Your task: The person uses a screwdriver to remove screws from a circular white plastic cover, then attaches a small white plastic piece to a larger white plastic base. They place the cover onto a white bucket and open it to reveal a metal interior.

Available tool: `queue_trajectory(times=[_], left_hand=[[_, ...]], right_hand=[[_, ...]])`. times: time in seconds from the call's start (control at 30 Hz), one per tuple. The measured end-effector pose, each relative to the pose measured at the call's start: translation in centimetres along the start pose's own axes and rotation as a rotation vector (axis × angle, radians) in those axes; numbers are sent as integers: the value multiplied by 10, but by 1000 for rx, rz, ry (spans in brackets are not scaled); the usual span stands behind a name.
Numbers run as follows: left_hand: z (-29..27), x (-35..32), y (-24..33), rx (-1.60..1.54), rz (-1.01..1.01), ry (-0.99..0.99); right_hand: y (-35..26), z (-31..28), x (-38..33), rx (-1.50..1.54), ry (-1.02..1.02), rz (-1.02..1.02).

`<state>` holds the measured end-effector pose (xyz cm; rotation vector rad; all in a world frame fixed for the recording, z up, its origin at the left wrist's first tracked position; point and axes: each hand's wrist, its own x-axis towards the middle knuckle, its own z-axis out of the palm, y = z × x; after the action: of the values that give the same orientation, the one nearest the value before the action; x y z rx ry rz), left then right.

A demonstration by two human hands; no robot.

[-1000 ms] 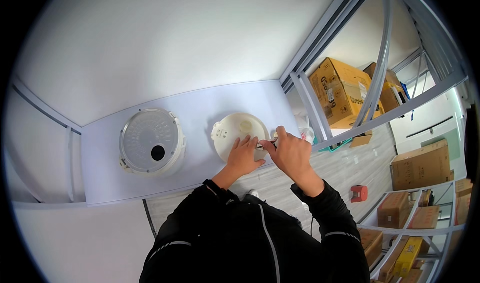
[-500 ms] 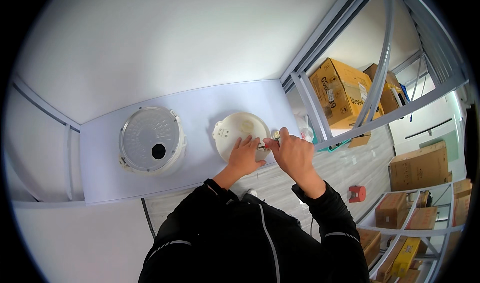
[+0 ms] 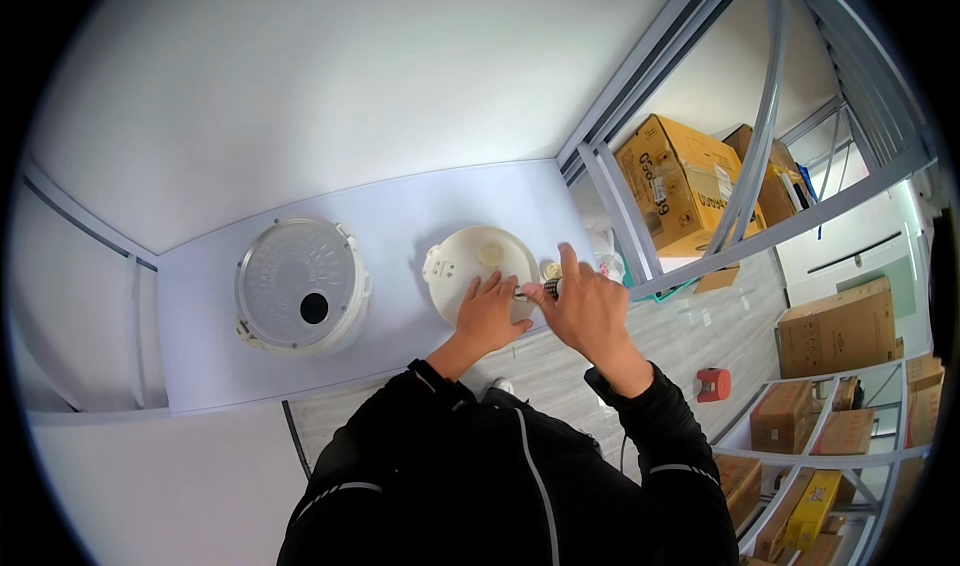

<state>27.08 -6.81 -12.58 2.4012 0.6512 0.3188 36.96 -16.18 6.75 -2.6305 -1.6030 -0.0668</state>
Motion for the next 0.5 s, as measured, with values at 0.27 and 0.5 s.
queue_trajectory(times=[0.27, 0.5], left_hand=[[0, 0, 0, -19, 7, 5], [-1, 1, 2, -4, 3, 19]], right_hand=[[17, 21, 5, 72, 65, -95], [11, 14, 7, 114, 257, -254]])
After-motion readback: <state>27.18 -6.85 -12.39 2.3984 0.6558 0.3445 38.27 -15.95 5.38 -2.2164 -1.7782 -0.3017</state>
